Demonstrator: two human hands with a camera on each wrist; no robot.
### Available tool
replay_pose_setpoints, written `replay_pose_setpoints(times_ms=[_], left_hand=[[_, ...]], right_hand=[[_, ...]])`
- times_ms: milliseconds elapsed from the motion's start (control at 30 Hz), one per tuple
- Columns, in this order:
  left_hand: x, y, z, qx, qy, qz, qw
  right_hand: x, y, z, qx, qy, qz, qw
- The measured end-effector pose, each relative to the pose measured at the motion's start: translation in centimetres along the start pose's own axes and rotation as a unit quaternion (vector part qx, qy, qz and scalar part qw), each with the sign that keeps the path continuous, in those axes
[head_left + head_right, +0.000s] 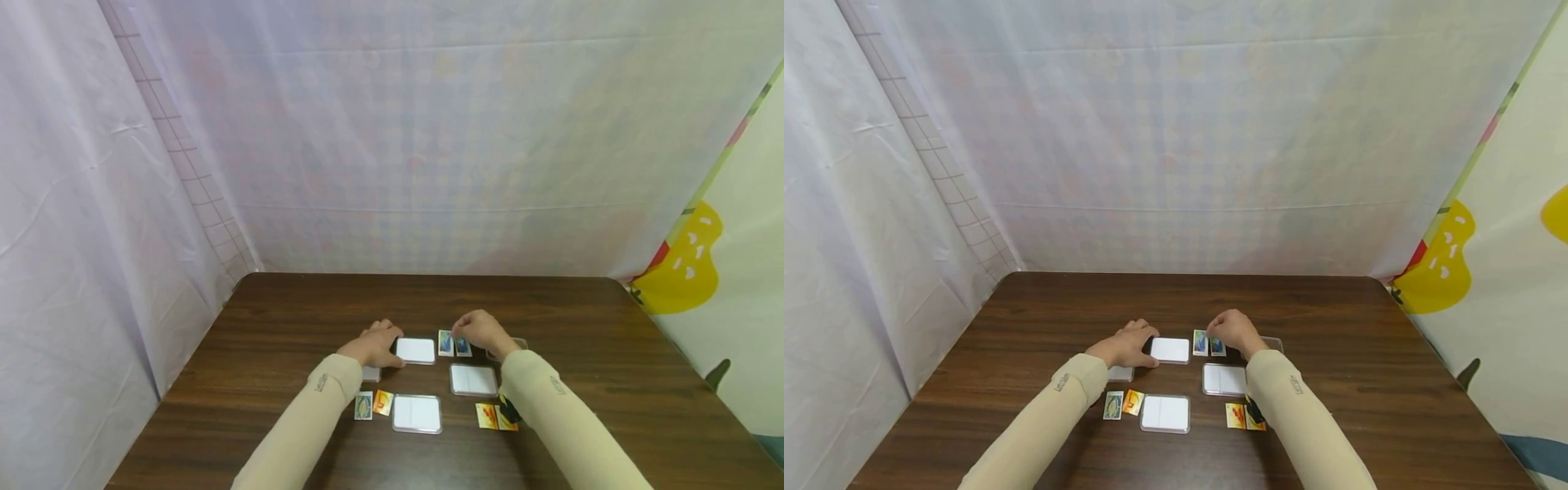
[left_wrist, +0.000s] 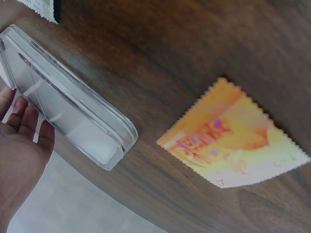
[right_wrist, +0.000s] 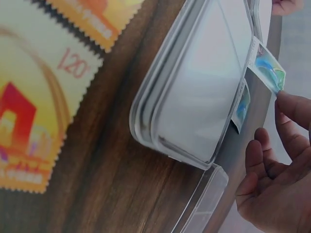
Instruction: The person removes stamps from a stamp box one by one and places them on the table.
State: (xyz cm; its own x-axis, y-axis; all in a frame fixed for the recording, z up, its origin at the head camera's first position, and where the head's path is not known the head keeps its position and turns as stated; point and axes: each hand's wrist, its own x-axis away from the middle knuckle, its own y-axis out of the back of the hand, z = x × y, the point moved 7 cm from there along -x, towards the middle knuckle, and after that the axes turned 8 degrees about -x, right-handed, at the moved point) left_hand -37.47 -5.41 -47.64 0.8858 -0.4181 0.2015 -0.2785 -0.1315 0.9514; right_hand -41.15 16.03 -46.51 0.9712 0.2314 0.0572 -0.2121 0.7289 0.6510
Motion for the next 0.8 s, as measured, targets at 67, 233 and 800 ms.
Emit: replay_pose_setpoints(times_ms=[67,233,800], left_hand=[[0.0,0.0,0.0,0.0,0.001,0.0,1.0],[0.0,-0.1,0.1,0.006,0.004,0.001,1.0],[0.0,-0.1,0.3,0.007,0.008,0.002,0.9999]], right_hand=[[0.0,0.0,0.0,0.001,-0.003,-0.002,1.0],[0.1,0.2,0.0,0.007,0.004,-0.011,0.9999],[0.7,2.0,-1.7,-0.008,0.01,-0.025,0.9996]])
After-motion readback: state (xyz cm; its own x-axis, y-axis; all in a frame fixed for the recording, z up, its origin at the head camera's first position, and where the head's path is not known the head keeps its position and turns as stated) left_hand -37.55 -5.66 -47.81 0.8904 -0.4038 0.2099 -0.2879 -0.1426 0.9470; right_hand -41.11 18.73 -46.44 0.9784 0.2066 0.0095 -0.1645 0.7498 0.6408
